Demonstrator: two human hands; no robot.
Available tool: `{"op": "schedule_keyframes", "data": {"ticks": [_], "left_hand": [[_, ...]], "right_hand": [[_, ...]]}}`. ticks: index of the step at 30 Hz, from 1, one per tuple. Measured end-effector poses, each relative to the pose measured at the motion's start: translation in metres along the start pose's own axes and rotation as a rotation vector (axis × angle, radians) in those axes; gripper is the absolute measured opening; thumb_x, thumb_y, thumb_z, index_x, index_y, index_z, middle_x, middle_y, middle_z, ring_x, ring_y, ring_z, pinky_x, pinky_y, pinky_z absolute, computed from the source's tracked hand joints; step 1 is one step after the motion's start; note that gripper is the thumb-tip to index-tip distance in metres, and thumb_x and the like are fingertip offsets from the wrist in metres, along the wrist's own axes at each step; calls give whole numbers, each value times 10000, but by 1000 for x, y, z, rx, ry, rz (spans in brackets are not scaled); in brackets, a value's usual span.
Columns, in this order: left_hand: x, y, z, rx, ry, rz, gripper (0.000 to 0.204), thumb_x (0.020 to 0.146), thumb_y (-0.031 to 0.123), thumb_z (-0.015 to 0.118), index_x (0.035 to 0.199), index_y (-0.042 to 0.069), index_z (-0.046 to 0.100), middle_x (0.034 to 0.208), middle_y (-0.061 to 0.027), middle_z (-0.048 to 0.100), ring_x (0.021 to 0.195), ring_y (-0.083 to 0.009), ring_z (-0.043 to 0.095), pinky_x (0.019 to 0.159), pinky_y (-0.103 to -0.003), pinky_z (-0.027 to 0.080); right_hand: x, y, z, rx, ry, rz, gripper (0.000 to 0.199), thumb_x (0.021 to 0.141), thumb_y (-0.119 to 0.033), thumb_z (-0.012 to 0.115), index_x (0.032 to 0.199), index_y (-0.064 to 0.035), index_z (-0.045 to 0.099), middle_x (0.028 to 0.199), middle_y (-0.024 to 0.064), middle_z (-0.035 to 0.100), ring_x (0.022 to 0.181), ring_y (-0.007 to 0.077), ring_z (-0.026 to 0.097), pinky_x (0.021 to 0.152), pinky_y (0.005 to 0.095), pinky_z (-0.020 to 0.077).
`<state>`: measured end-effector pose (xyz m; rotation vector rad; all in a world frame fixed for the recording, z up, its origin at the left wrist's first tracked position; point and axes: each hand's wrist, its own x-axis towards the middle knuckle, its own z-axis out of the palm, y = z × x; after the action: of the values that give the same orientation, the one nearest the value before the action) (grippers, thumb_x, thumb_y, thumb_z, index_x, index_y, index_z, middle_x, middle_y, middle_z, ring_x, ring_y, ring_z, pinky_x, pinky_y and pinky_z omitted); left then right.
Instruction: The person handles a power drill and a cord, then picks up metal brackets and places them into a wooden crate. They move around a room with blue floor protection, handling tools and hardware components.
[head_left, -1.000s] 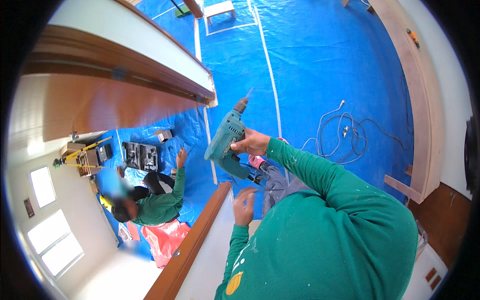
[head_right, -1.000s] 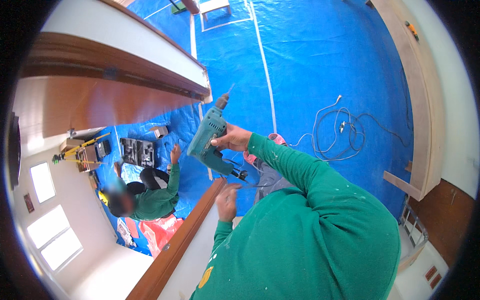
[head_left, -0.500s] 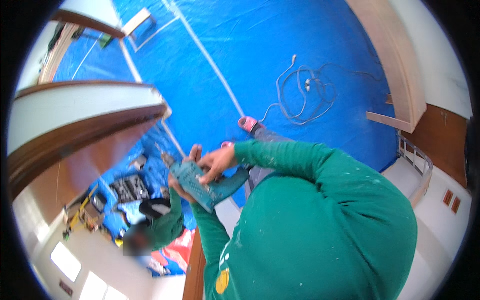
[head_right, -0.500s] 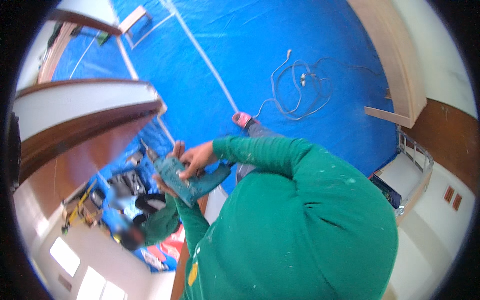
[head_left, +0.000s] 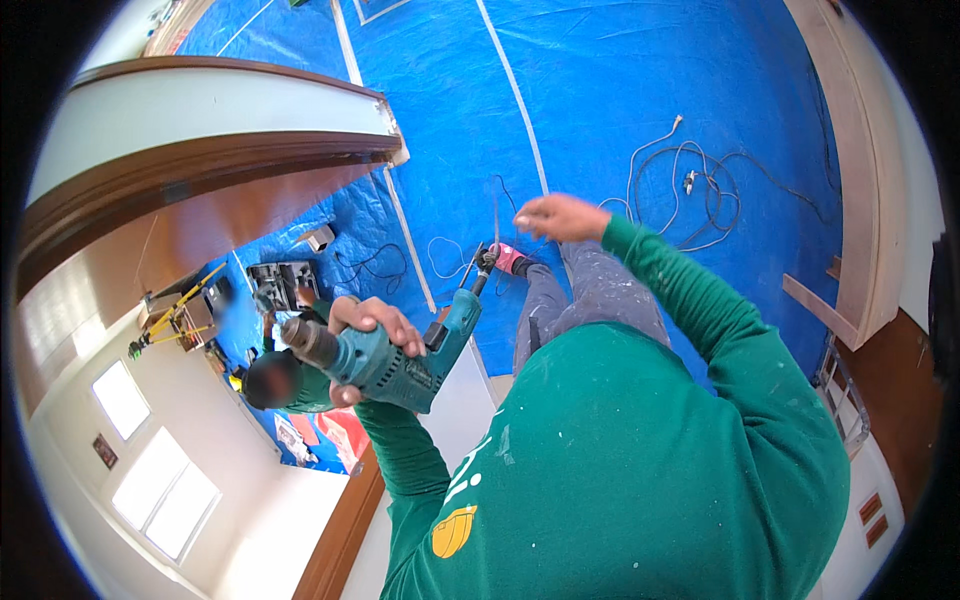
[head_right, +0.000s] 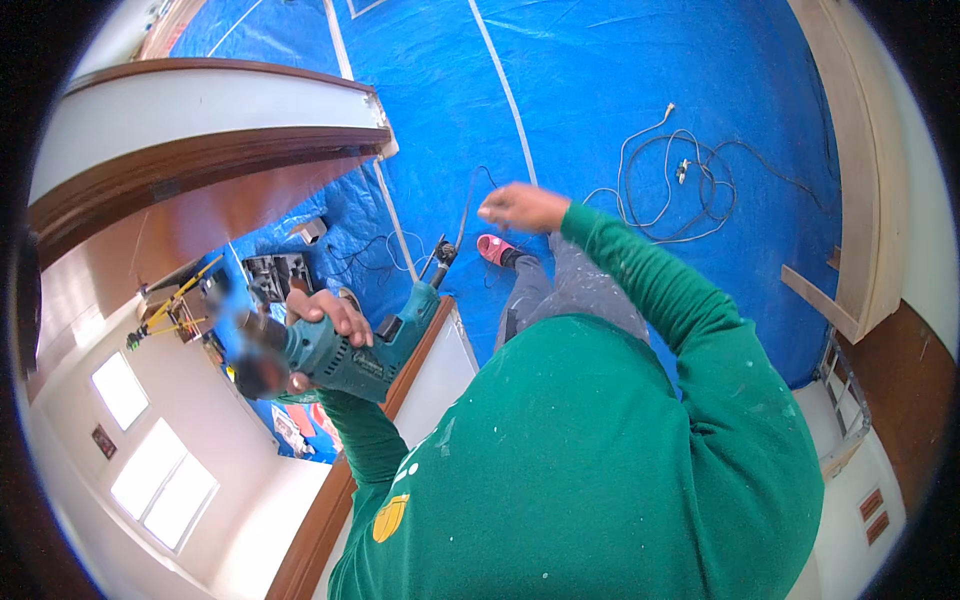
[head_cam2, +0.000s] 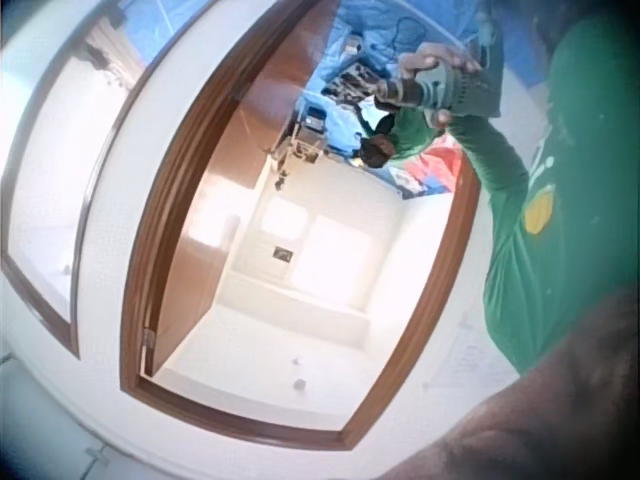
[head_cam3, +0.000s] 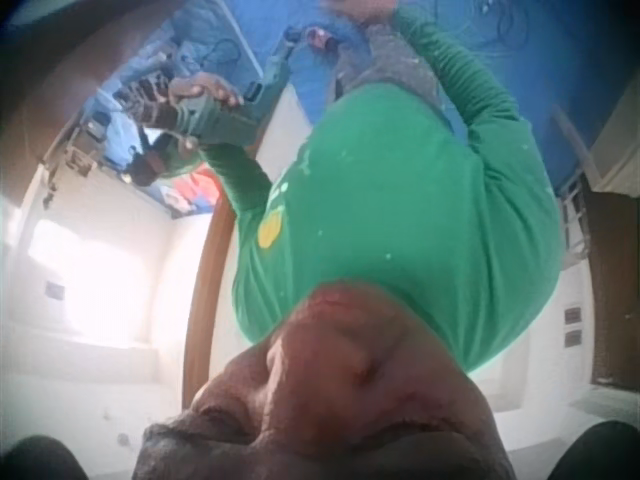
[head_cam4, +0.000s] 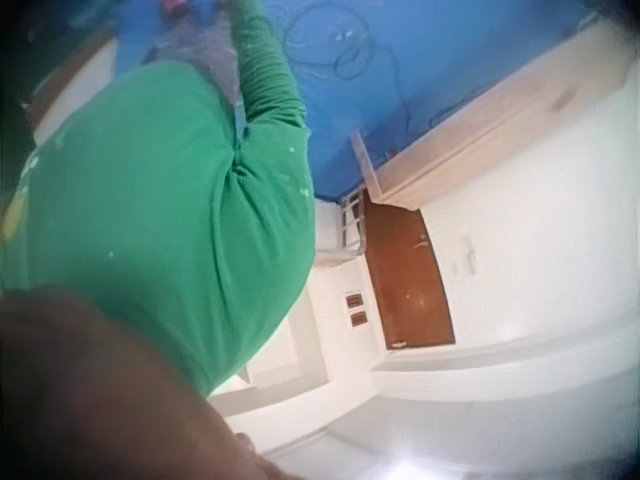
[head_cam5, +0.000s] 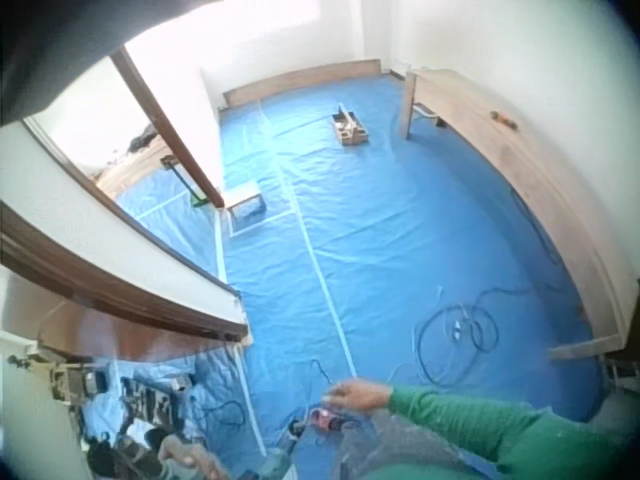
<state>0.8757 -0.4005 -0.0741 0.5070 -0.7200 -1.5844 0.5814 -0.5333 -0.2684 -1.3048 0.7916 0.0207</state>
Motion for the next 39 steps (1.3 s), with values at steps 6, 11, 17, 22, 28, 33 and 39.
{"op": "schedule_keyframes", "data": {"ticks": [6, 11, 17, 22, 28, 33, 39], "left_hand": [[-21, 5, -10, -60, -128, -4, 731, 698, 299, 871, 1223, 15, 447, 1068, -239, 571, 926, -359, 689, 812, -499, 598], [-35, -6, -4, -155, -128, -33, 711, 683, 308, 860, 1179, -15, 466, 1032, -273, 588, 877, -372, 692, 783, -477, 604], [-55, -21, -2, -268, -75, -88, 711, 690, 368, 844, 1162, -20, 479, 995, -278, 598, 853, -365, 688, 735, -437, 607], [-73, -42, -5, -193, 232, -91, 697, 695, 410, 825, 1160, 16, 485, 979, -250, 598, 810, -330, 675, 693, -430, 598], [-81, -65, -3, -71, 351, 2, 660, 673, 377, 808, 1146, 48, 487, 995, -225, 591, 862, -329, 669, 748, -452, 598], [-77, -75, 7, -36, 404, 26, 663, 670, 361, 812, 1160, 71, 471, 1006, -209, 589, 869, -327, 664, 775, -469, 592], [-76, -78, 2, -157, 330, -27, 661, 707, 376, 810, 1184, 83, 459, 1018, -194, 580, 882, -310, 650, 762, -470, 575]], "right_hand": [[-10, -53, 50, -330, 137, -707, 535, 1010, -470, 609, 1312, -30, 634, 1118, 117, 685, 968, 190, 640, 802, 375, 532], [17, -74, 33, -214, -783, 69, 444, 994, -478, 649, 1127, -59, 712, 863, 15, 617, 770, 142, 588, 646, 320, 491], [13, -60, 60, -163, -1064, 279, 266, 947, -356, 690, 937, -95, 738, 741, -28, 615, 621, 90, 560, 502, 269, 424], [-3, -56, 89, -936, -616, -233, 277, 906, -353, 664, 872, -92, 751, 764, 60, 716, 754, 181, 720, 538, 358, 532], [36, -10, 72, -130, -369, 544, 310, 960, -339, 633, 841, -69, 726, 673, 68, 654, 490, 166, 607, 409, 317, 462], [49, 29, 70, 413, -255, 817, 225, 974, -276, 656, 872, -81, 700, 625, 30, 579, 441, 97, 464, 371, 267, 258], [47, -3, 52, -101, -543, 360, 281, 987, -340, 683, 852, -96, 647, 621, -26, 537, 478, 67, 421, 417, 250, 276]]}}
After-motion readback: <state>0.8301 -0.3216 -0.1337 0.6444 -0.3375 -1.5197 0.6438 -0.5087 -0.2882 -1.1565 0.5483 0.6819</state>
